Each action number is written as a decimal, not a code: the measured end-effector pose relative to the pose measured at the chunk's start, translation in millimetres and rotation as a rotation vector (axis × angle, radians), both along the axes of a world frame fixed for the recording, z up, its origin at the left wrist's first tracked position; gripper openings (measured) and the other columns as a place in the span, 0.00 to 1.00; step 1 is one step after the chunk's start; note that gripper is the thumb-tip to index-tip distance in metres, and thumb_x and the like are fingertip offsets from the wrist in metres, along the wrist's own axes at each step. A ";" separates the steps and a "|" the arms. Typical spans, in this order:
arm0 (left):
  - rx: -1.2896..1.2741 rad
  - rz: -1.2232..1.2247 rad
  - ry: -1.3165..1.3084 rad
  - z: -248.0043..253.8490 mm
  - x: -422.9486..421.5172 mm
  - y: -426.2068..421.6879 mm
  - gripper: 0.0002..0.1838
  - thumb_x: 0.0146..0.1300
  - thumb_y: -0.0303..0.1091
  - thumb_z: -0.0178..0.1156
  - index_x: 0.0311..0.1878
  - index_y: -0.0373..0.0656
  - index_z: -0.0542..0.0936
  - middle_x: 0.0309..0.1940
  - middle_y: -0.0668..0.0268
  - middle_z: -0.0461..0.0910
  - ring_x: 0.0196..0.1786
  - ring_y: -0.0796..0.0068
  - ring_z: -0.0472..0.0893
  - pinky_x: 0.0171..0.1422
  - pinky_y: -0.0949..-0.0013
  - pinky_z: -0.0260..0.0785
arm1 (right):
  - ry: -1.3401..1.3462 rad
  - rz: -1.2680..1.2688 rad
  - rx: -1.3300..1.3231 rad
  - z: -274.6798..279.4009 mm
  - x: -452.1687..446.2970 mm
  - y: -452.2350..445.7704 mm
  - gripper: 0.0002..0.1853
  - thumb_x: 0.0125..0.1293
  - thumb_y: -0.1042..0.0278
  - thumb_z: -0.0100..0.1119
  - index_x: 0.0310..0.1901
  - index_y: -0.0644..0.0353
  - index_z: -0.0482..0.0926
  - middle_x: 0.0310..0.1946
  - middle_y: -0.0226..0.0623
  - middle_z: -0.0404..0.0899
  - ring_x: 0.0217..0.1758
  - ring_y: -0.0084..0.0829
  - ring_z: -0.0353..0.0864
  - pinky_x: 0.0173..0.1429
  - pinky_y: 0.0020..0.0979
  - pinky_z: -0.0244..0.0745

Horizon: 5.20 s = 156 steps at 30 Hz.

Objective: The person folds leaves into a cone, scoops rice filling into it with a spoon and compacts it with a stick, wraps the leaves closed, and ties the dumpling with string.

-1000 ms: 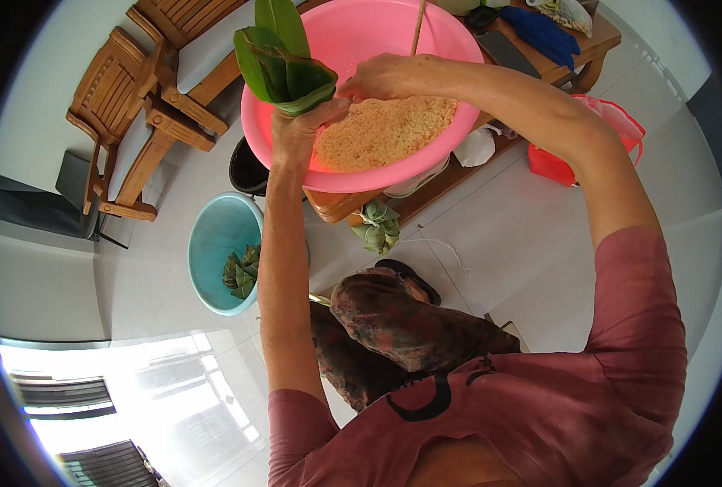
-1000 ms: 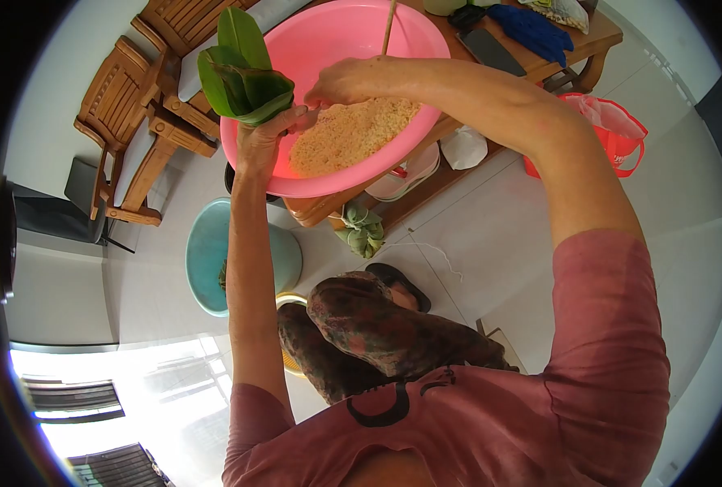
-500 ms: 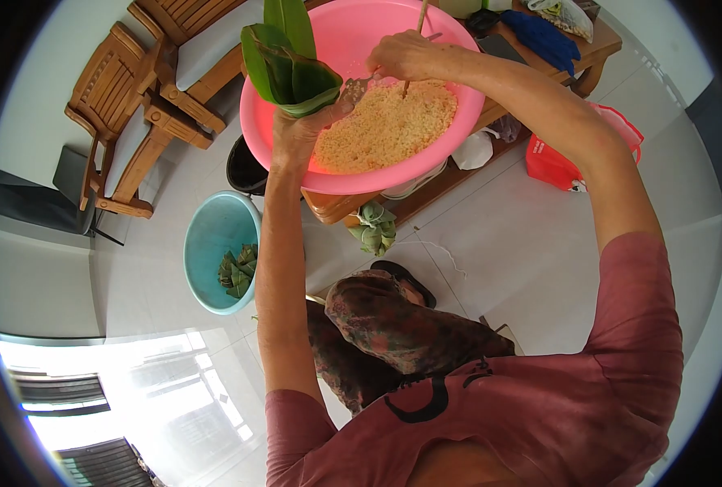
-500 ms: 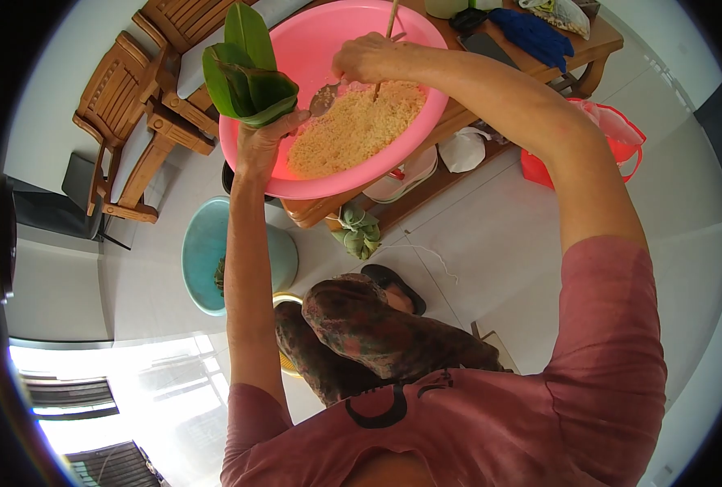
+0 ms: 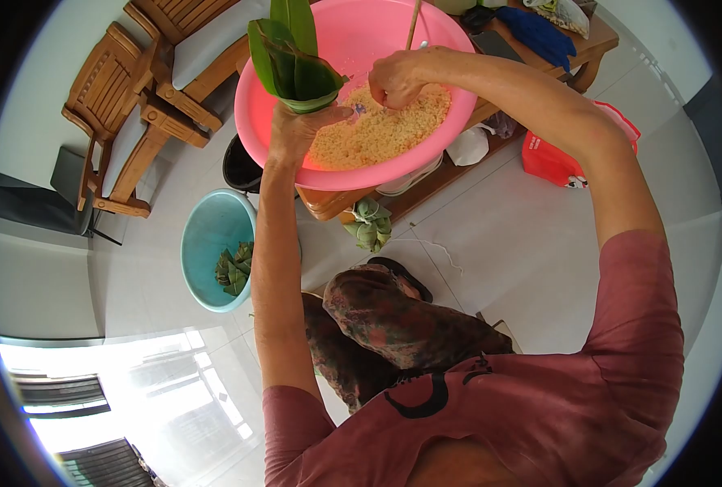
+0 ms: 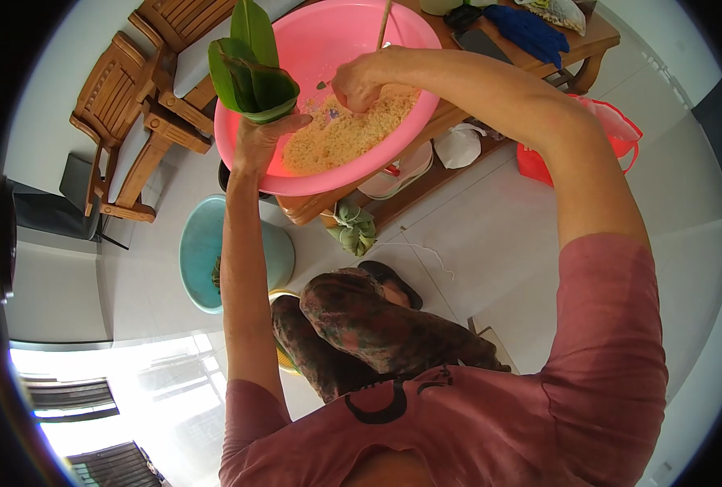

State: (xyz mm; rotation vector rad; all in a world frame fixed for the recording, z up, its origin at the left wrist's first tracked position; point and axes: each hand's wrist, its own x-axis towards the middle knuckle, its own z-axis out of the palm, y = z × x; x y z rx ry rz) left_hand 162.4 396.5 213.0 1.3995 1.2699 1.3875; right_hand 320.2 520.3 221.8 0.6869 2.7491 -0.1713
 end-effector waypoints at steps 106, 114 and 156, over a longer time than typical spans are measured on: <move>0.082 0.170 -0.208 -11.6 -11.2 2.2 0.13 0.40 0.19 0.66 0.31 0.42 0.76 0.23 0.71 0.74 0.28 0.81 0.72 0.31 0.76 0.63 | 0.606 0.007 0.142 16.6 15.8 1.3 0.12 0.51 0.77 0.53 0.37 0.57 0.81 0.33 0.42 0.81 0.36 0.39 0.81 0.39 0.37 0.75; 0.069 0.144 -0.247 -7.9 -10.1 -0.6 0.15 0.39 0.18 0.67 0.32 0.42 0.77 0.26 0.72 0.74 0.29 0.80 0.73 0.34 0.75 0.65 | 0.383 0.143 0.010 -10.4 -24.3 -8.2 0.11 0.54 0.74 0.55 0.39 0.55 0.82 0.35 0.41 0.81 0.38 0.37 0.80 0.41 0.36 0.75; 0.024 0.076 -0.233 -9.7 -13.0 1.0 0.21 0.37 0.17 0.68 0.38 0.41 0.77 0.31 0.72 0.75 0.35 0.79 0.74 0.41 0.75 0.69 | 0.912 0.071 0.002 60.1 16.3 -32.2 0.08 0.57 0.72 0.56 0.38 0.59 0.81 0.21 0.41 0.78 0.24 0.34 0.78 0.33 0.35 0.70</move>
